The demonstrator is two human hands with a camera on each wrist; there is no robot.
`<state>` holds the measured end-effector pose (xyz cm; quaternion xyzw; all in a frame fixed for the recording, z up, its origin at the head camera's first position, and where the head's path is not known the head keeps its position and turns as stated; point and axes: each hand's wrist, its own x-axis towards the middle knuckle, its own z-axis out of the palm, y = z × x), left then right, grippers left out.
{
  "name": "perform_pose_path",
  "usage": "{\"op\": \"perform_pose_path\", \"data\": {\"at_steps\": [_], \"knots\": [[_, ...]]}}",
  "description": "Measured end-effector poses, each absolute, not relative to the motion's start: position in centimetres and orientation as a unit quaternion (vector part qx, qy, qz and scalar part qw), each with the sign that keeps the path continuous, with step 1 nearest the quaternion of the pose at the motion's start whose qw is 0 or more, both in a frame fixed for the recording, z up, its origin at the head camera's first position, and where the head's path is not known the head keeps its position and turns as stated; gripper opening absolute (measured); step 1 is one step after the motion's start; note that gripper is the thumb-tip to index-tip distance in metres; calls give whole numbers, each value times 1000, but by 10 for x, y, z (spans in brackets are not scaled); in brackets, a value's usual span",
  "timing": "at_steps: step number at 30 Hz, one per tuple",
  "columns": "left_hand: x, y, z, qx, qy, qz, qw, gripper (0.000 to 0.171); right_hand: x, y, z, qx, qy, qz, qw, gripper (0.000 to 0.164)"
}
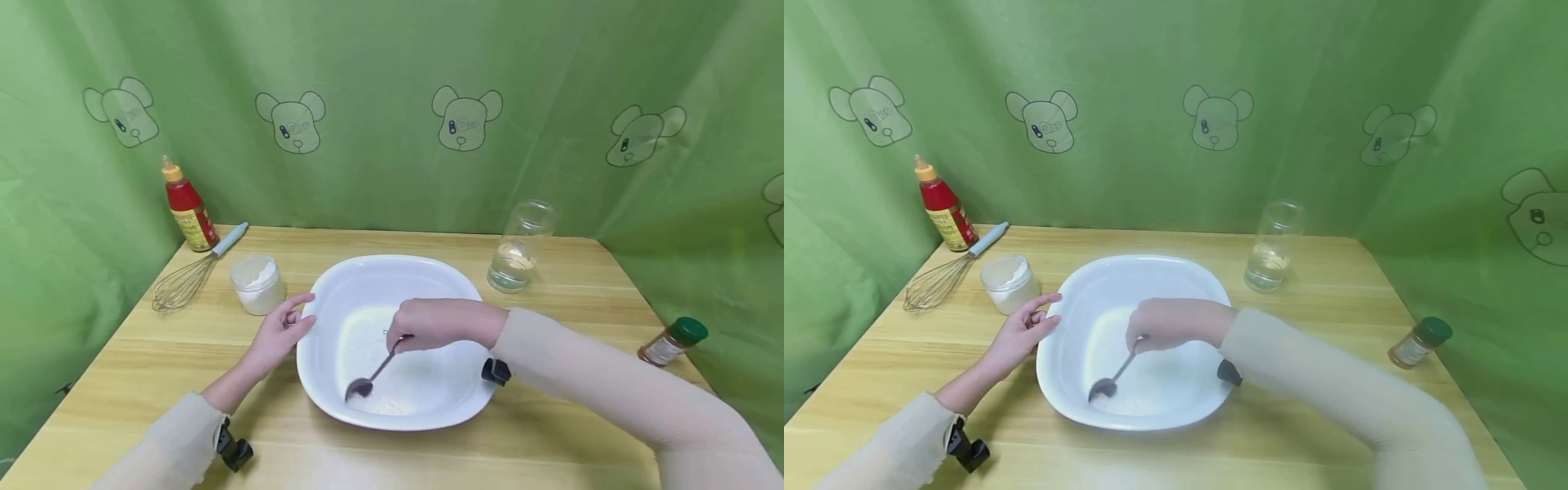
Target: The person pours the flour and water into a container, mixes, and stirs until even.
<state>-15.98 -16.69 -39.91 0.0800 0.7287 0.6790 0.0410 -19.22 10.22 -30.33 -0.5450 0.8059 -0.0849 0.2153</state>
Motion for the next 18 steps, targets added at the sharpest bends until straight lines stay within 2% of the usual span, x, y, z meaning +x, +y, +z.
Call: {"op": "perform_pose_path", "data": {"at_steps": [5,12,15,18], "knots": [[-160,-167,-399,80,730,678,37,44,-194,127,-295,-526,822,-59,208,12],[-160,-167,-398,80,725,683,37,44,-211,147,-299,-520,843,-86,109,14],[-160,-166,-398,77,724,685,40,44,-209,144,-302,-516,844,-93,118,12],[-159,-166,-398,72,720,688,48,45,-201,139,-305,-513,836,-102,167,12]]}}
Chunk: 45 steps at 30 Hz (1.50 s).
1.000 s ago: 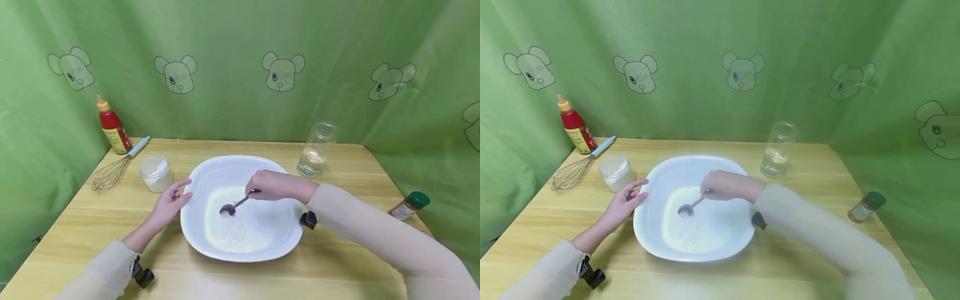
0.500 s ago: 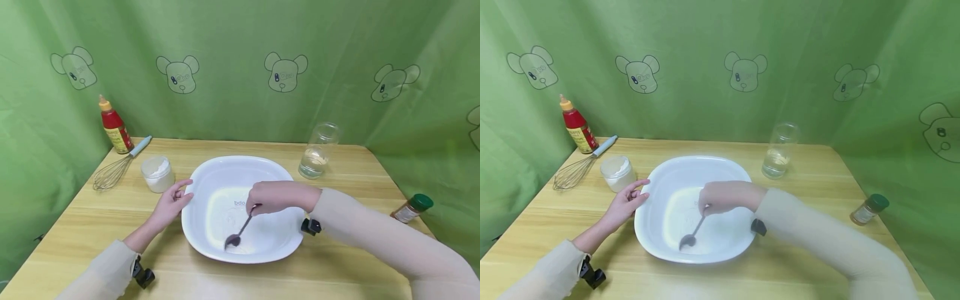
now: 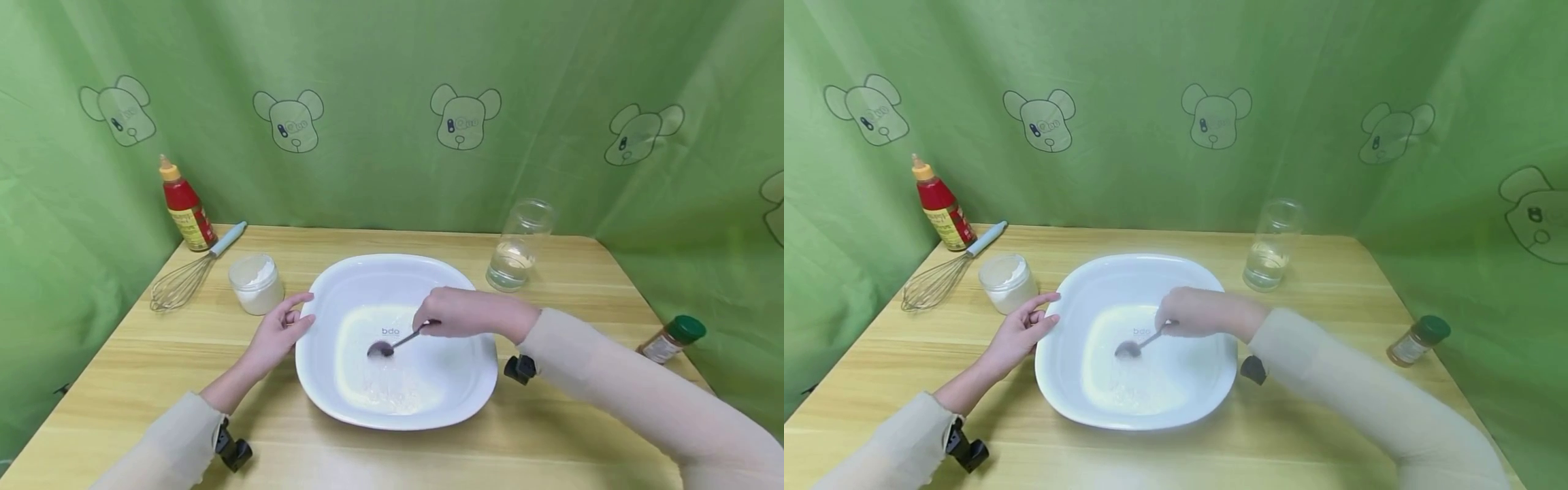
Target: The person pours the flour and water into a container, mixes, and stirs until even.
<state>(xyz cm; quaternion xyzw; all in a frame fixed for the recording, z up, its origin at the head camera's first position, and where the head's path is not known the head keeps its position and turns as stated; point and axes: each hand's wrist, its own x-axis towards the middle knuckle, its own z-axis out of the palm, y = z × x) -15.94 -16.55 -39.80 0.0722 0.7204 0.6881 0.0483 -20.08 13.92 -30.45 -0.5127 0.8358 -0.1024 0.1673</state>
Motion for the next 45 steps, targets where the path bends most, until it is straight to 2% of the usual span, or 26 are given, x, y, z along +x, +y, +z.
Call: {"op": "perform_pose_path", "data": {"at_steps": [3,5,7,11,15,18,23,25,30,36,38,41,45], "knots": [[-159,-166,-398,69,719,689,55,46,-192,138,-303,-516,820,-109,224,12],[-159,-166,-398,68,721,688,53,46,-191,141,-302,-516,817,-107,234,11],[-159,-166,-398,69,723,685,50,45,-194,144,-300,-518,822,-101,214,11],[-159,-166,-398,69,724,685,49,46,-209,152,-304,-515,842,-99,127,11],[-159,-166,-398,66,722,687,54,46,-216,155,-309,-507,851,-93,99,14],[-159,-166,-398,66,721,687,55,46,-211,156,-307,-506,849,-91,119,14],[-159,-166,-398,69,721,687,53,46,-199,161,-299,-507,833,-102,197,13],[-159,-167,-398,69,723,686,50,45,-197,165,-296,-504,833,-107,203,12],[-160,-167,-399,69,722,687,51,46,-200,174,-292,-482,853,-103,171,11],[-161,-167,-401,72,722,686,48,45,-196,173,-292,-460,842,-104,260,17],[-160,-167,-401,70,723,686,46,45,-194,167,-296,-473,831,-121,268,17],[-160,-167,-402,68,723,686,46,45,-194,157,-305,-499,820,-138,242,14],[-160,-168,-402,71,726,682,47,45,-201,147,-310,-519,829,-126,166,12]]}}
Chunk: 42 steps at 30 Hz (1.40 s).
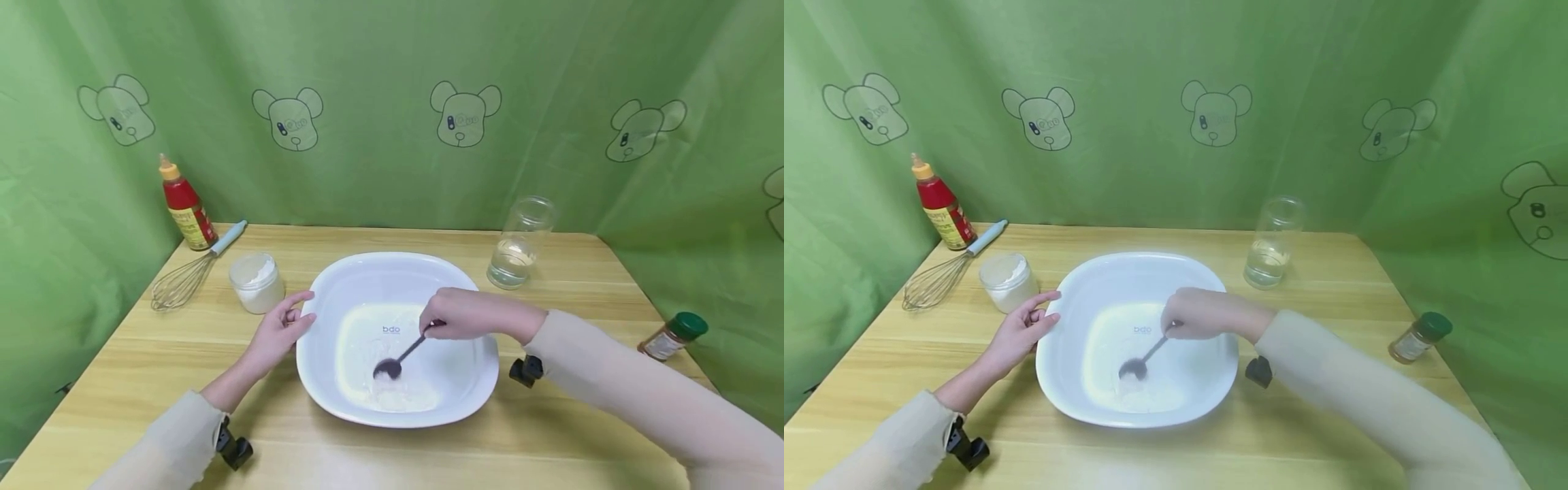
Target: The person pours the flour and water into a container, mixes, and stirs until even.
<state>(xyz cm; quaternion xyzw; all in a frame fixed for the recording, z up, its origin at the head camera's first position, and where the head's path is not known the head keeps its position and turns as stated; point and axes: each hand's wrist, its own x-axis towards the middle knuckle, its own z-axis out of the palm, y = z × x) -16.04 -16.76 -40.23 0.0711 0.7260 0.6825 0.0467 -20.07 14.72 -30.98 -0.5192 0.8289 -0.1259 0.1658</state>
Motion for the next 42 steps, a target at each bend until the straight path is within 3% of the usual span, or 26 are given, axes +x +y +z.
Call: {"op": "perform_pose_path", "data": {"at_steps": [4,7,15,18,27,35,42], "knots": [[-160,-167,-402,71,728,680,49,45,-210,142,-311,-514,844,-106,107,13],[-160,-167,-403,70,730,678,49,45,-211,137,-312,-518,844,-99,101,14],[-161,-167,-404,75,731,677,46,45,-194,134,-308,-527,814,-125,209,12],[-161,-167,-403,74,728,680,46,44,-193,139,-304,-526,813,-117,221,13],[-160,-167,-402,71,723,685,49,45,-218,148,-305,-492,860,-93,99,18],[-159,-167,-402,72,725,683,48,44,-213,141,-305,-513,836,-114,158,12],[-160,-168,-402,73,722,686,46,44,-227,162,-297,-472,877,-71,59,13]]}}
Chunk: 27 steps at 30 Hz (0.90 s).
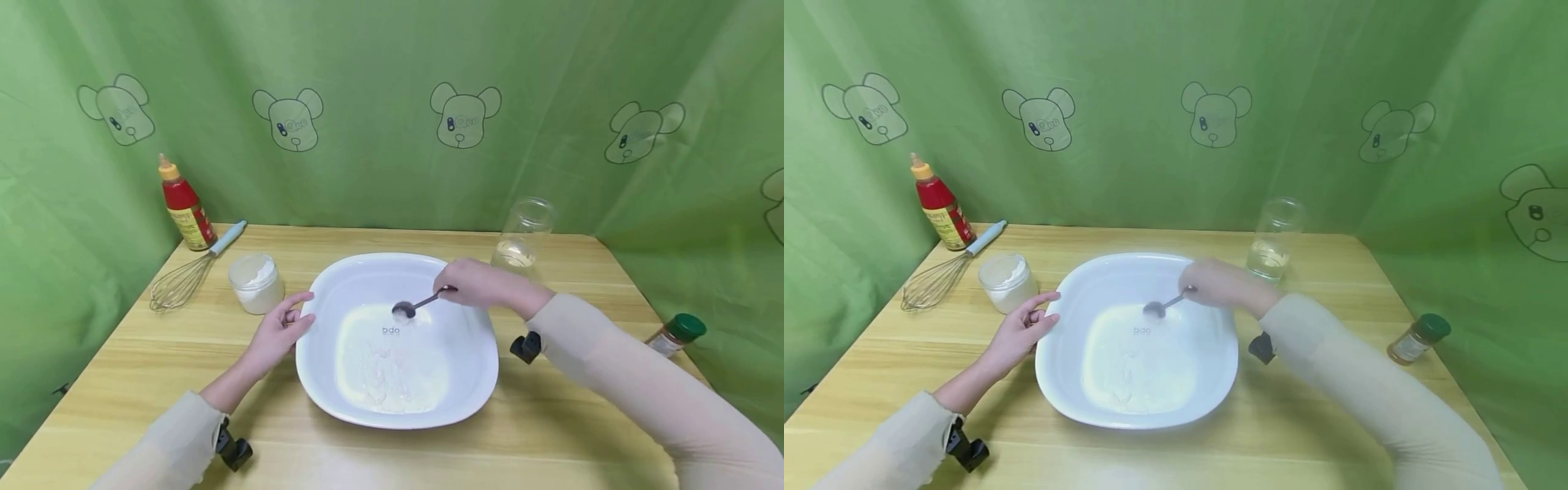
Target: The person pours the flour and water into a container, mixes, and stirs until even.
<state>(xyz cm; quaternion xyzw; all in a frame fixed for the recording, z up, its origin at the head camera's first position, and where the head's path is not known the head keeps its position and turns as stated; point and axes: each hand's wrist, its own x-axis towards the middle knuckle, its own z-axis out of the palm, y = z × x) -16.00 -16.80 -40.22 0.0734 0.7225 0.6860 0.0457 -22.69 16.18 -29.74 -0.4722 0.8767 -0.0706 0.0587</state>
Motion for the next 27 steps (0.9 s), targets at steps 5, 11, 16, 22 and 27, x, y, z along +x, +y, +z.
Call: {"op": "perform_pose_path", "data": {"at_steps": [5,11,16,22,27], "knots": [[-160,-168,-402,69,724,685,45,44,-233,177,-297,-457,888,-43,40,19],[-160,-167,-402,72,727,682,40,44,-226,180,-293,-459,880,-63,103,13],[-160,-168,-402,75,727,681,37,44,-224,180,-292,-443,891,-57,78,16],[-160,-167,-402,76,729,679,39,43,-216,177,-289,-438,889,-41,130,20],[-160,-167,-401,74,727,682,41,44,-216,170,-292,-464,872,-83,127,17]]}}
